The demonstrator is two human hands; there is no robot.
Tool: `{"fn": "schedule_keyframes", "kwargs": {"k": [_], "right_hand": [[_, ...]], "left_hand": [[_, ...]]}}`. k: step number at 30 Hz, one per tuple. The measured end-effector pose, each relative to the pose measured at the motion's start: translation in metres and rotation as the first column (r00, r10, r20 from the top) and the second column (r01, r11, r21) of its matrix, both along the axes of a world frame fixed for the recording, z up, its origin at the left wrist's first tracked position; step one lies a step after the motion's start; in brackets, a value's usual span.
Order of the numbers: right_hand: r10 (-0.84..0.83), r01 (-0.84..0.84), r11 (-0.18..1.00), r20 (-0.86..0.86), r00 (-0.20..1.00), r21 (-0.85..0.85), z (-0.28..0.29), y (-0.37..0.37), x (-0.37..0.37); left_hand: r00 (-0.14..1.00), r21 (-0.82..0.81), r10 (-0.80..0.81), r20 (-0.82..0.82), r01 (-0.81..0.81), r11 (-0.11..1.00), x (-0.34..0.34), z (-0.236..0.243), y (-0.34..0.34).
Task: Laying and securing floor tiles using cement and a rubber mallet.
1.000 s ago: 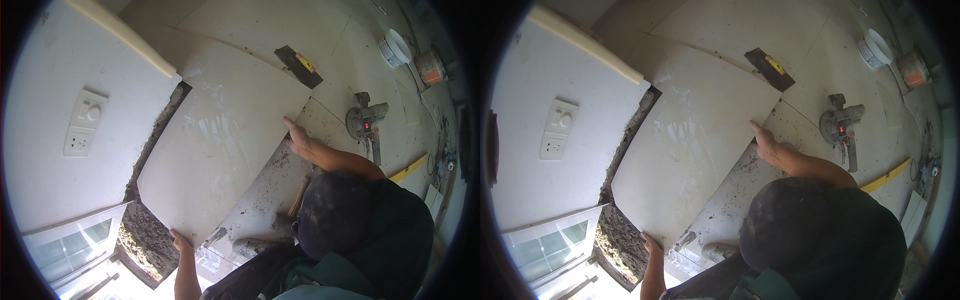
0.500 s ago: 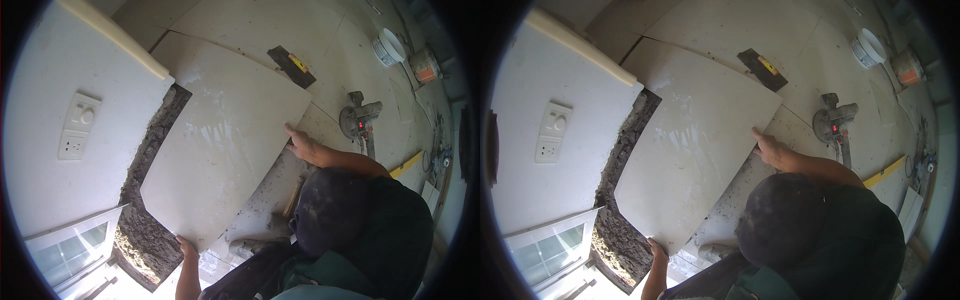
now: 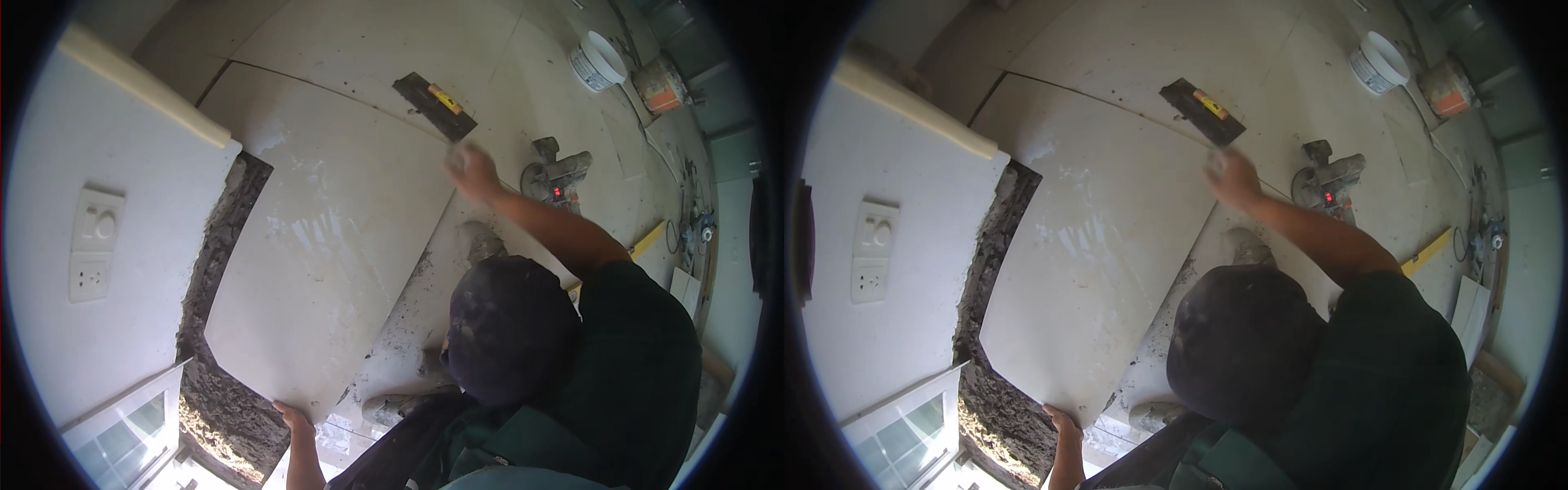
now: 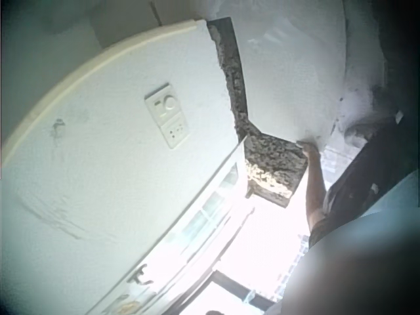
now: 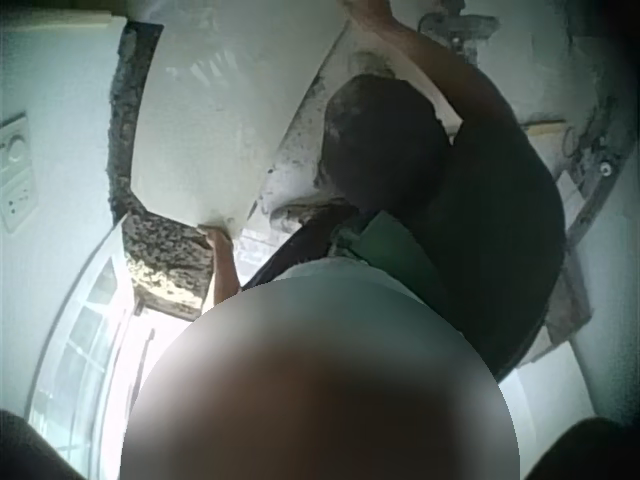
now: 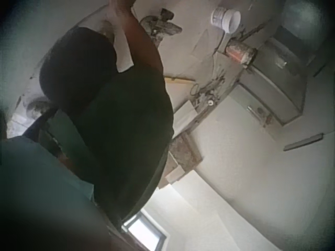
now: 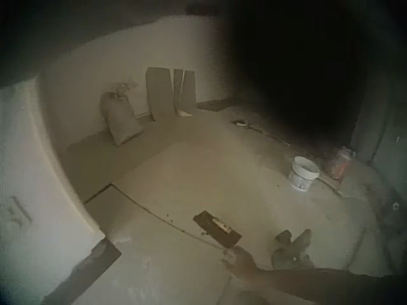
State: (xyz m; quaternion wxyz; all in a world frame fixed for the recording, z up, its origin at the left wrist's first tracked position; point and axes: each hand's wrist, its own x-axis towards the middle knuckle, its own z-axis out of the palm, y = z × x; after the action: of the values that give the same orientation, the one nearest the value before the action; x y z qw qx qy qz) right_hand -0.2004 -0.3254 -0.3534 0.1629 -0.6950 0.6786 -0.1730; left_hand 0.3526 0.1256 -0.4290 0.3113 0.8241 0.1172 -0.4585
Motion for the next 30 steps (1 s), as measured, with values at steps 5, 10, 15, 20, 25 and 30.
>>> {"fn": "schedule_keyframes", "kwargs": {"k": [5,10,15,20,25,30], "right_hand": [[-0.283,0.267,0.959,-0.266,0.921,-0.096,-0.007,-0.136,-0.046],[-0.073,0.076,0.997,-0.166,0.983,0.012,-0.026,-0.148,-0.029],[0.473,-0.508,0.861,0.315,0.823,0.033,0.042,-0.022,0.005],[0.914,-0.954,0.126,0.343,0.218,0.271,0.044,0.079,0.084],[0.946,-0.960,0.017,0.307,0.106,0.279,-0.016,0.091,0.088],[0.379,-0.367,0.925,-0.254,0.890,0.094,-0.050,-0.033,0.017]], "left_hand": [[0.999,-0.109,0.026,-0.037,-0.029,0.994,-0.010,-0.009,-0.008],[0.993,0.054,0.048,0.107,-0.054,0.997,0.009,-0.018,0.020],[0.976,0.069,0.011,0.215,-0.027,0.997,0.044,-0.022,0.035],[0.994,0.120,0.096,0.059,-0.102,0.987,0.022,-0.012,0.023],[0.995,-0.030,0.090,0.050,-0.088,0.996,0.003,-0.028,0.009],[0.990,-0.012,0.072,0.123,-0.071,0.997,-0.005,0.006,0.011]]}}
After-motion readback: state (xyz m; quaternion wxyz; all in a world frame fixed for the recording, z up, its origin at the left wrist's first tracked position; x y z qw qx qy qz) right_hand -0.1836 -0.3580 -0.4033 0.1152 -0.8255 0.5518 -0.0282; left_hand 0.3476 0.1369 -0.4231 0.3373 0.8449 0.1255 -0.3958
